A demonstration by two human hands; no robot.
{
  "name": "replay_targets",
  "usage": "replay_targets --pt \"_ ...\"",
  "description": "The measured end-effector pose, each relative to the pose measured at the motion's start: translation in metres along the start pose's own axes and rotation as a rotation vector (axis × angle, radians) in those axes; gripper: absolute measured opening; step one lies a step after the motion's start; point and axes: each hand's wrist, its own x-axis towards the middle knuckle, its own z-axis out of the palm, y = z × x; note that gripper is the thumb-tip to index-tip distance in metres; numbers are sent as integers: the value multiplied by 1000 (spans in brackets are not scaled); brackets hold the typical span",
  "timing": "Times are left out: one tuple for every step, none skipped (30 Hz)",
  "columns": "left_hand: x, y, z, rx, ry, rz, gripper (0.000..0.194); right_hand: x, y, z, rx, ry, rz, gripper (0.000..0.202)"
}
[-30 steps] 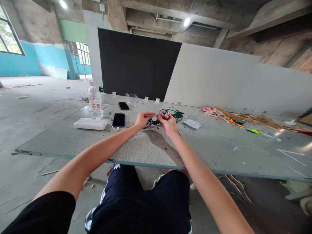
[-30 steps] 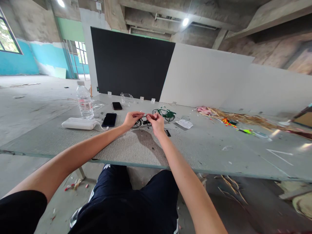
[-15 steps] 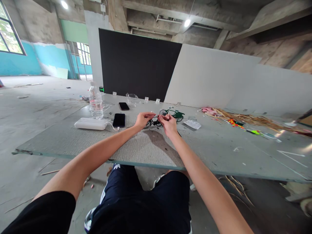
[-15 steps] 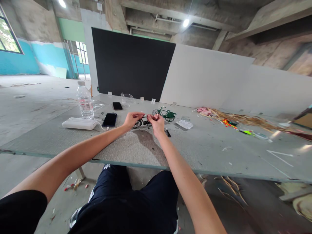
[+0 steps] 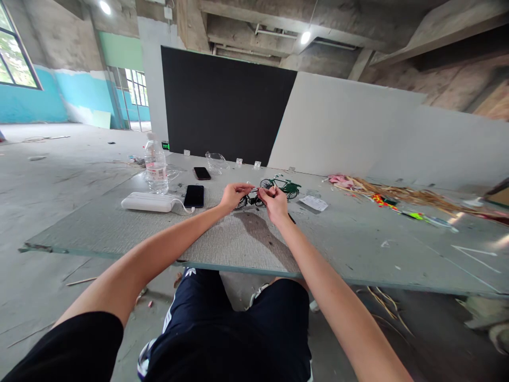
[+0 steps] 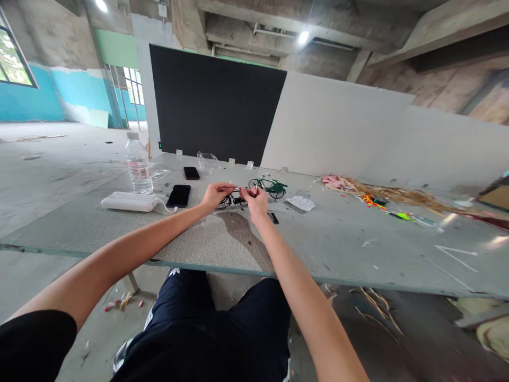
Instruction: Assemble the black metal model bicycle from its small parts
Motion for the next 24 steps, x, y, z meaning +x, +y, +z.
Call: replay_targets --pt "0 0 0 1 -3 5 23 0 0 0 3 -1 0 70" --pt "0 1 0 3 -5 8 23 0 1 -1 7 -3 -1 70" --pt "0 1 0 6 -6 7 23 0 1 -1 12 -5 -3 69" --pt "-1 2 0 8 -5 3 23 1 2 -1 15 -6 -7 69" --pt "-1 3 0 10 -4 -2 22 1 2 -1 16 -7 -12 69" --pt "-1 4 0 12 -3 -8 22 1 3 -2 12 -6 -18 68" --pt "-1 5 0 13 -2 -16 22 1 3 -2 3 -3 -26 68" --pt "-1 7 1 14 0 -24 23 1 3 -2 -9 1 -34 67" --pt "-1 8 1 15 6 -33 23 1 4 -2 -20 7 -39 67" --pt "-2 9 2 14 11 -43 23 1 4 -2 -31 15 -42 66" --pt "-2 10 2 13 16 -52 23 2 5 -2 -40 29 -44 66" --pt "-2 11 3 12 18 -56 24 2 5 -3 -47 45 -42 65" --pt "-3 12 3 13 18 -57 25 2 5 -3 -52 61 -39 65" --pt "-3 13 3 15 15 -55 25 2 5 -4 -58 74 -36 64" --pt "-3 13 3 17 12 -51 26 2 6 -4 -69 83 -37 64" --pt "-3 14 3 20 8 -46 26 1 6 -4 -82 86 -42 63" --pt "-3 15 3 23 6 -44 25 1 5 -5 -95 81 -49 61" --pt "-3 15 3 26 3 -45 25 1 5 -5 -107 73 -57 60" --pt "-3 15 3 29 -1 -45 25 1 5 -5 -116 69 -65 59" --pt "-3 15 3 30 -7 -42 25 0 4 -4 -120 68 -71 59" --pt "-2 14 3 32 -11 -40 26 0 4 -3 -117 69 -73 59" --pt "-2 13 4 32 -12 -37 26 -1 3 -3 -114 71 -72 59" --pt "-2 12 5 31 -11 -34 27 -1 3 -2 -114 76 -73 59" --pt "-2 11 6 30 -8 -32 27 -2 2 -1 -118 82 -76 59"
